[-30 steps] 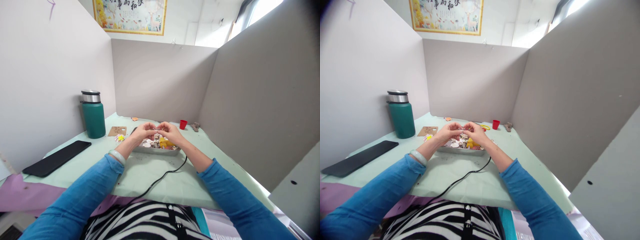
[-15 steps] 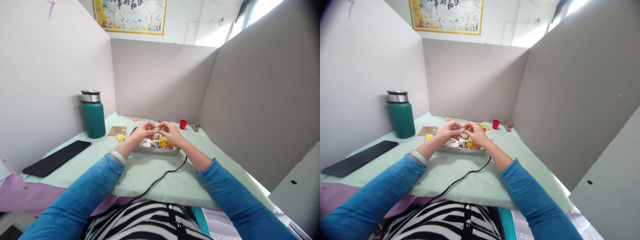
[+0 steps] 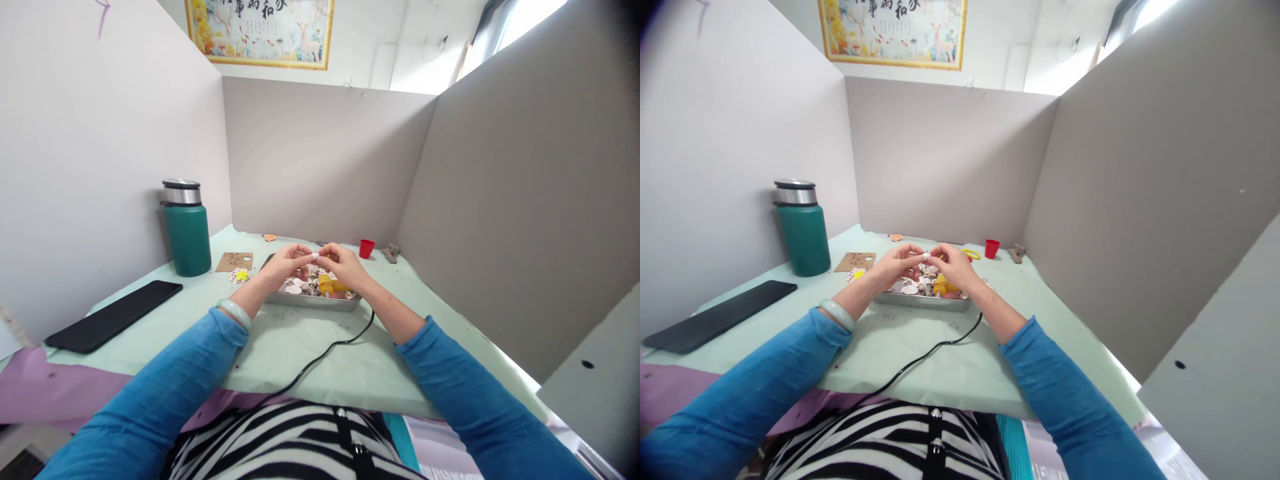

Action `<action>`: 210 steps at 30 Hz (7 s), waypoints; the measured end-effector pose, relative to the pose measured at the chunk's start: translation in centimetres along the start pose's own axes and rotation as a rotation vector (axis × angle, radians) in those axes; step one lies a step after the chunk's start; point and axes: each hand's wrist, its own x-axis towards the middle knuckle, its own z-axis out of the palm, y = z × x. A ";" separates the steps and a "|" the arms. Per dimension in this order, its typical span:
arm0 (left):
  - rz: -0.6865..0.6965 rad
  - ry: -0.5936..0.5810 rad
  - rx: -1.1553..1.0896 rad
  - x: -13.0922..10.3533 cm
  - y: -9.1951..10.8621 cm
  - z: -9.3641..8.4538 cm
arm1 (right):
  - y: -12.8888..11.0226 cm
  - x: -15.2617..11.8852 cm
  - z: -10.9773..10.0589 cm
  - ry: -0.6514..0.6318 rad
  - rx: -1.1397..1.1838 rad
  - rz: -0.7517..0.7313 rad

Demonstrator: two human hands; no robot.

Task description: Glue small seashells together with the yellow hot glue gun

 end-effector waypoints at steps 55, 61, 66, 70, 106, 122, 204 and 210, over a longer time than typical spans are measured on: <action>0.002 0.086 0.102 0.1 0.0 0.2 | 0.0 0.0 0.3 0.000 -0.132 -0.132; -0.011 0.058 0.018 -0.1 0.2 0.1 | -0.1 0.0 0.2 0.037 -0.114 -0.100; -0.024 0.051 -0.011 -0.1 0.3 -0.1 | 0.2 0.0 0.1 0.041 -0.075 -0.079; -0.031 0.060 -0.013 0.0 0.1 -0.2 | 0.3 0.1 0.1 0.009 0.032 -0.022; 0.014 0.123 0.086 0.2 -0.1 0.1 | 0.1 0.0 0.2 0.024 0.025 -0.043; -0.020 0.125 0.020 0.2 0.0 0.0 | -0.2 -0.1 0.1 -0.012 -0.072 -0.083; 0.062 0.105 -0.032 0.1 0.1 0.3 | 0.4 0.1 0.2 -0.012 0.019 -0.068; 0.076 0.085 -0.051 0.2 0.0 0.3 | 0.3 0.1 0.1 -0.004 -0.010 -0.086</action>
